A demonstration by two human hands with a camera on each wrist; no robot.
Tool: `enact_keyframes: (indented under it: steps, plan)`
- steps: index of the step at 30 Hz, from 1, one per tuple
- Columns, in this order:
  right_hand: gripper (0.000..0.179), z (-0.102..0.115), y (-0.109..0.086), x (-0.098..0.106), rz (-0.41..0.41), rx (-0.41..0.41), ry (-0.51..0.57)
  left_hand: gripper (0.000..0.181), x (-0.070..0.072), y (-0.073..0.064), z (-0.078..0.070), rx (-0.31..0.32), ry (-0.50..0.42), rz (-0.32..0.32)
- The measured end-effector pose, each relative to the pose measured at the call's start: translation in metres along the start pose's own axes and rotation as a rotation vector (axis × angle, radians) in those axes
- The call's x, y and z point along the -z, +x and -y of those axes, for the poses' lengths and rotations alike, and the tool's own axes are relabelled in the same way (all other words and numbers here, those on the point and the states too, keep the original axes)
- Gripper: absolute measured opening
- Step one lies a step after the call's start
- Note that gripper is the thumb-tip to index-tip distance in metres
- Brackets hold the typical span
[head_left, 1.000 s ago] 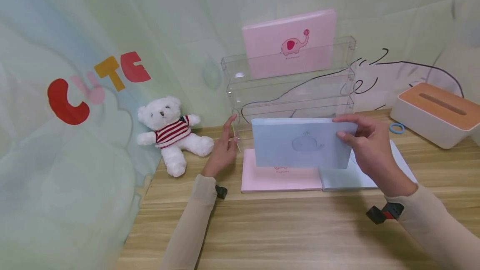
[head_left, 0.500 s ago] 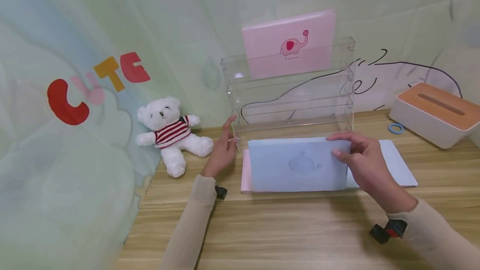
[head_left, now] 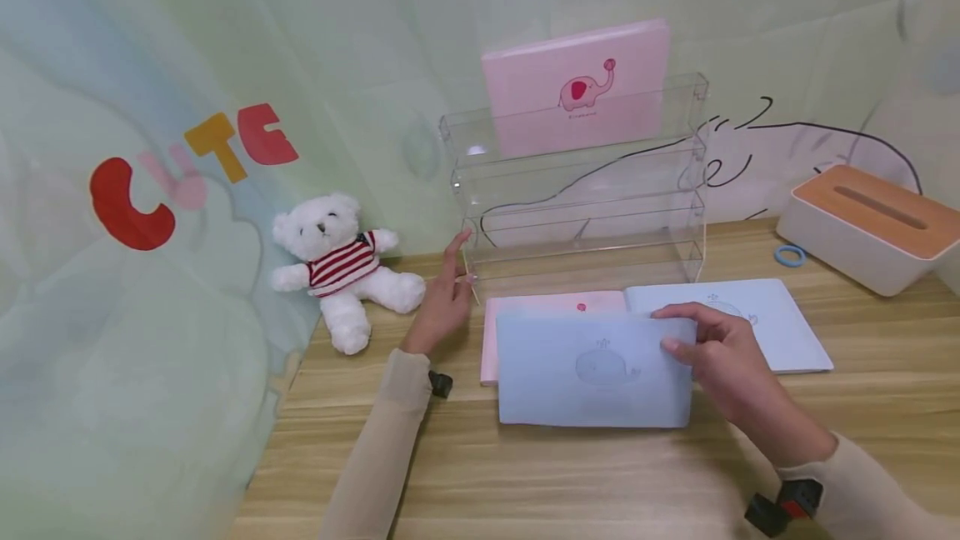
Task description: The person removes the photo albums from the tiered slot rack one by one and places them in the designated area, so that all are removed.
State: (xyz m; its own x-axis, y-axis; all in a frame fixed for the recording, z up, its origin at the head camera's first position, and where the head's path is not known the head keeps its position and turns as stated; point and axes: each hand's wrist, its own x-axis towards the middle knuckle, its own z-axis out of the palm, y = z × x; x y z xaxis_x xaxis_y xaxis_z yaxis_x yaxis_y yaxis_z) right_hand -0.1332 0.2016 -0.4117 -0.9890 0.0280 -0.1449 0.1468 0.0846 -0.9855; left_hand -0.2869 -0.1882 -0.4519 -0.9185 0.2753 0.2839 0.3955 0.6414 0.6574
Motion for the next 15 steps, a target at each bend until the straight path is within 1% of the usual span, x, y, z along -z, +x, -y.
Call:
enact_keyframes:
  steps: [3, 6, 11, 15]
  plan:
    - [0.051, -0.004, -0.004, -0.003, 0.025, -0.019, 0.049, 0.081, 0.0, 0.0, 0.001, -0.007, -0.002, -0.004]
    - [0.048, -0.008, -0.007, -0.006, 0.056, -0.044, 0.062, 0.081, 0.0, 0.0, 0.002, -0.019, -0.006, -0.009]
    - [0.043, -0.016, -0.012, -0.011, 0.117, -0.103, 0.083, 0.08, 0.0, 0.0, 0.002, -0.023, 0.0, -0.009]
    - [0.044, -0.022, -0.014, -0.014, 0.153, -0.151, 0.139, 0.08, 0.001, 0.0, 0.0, -0.022, -0.011, -0.003]
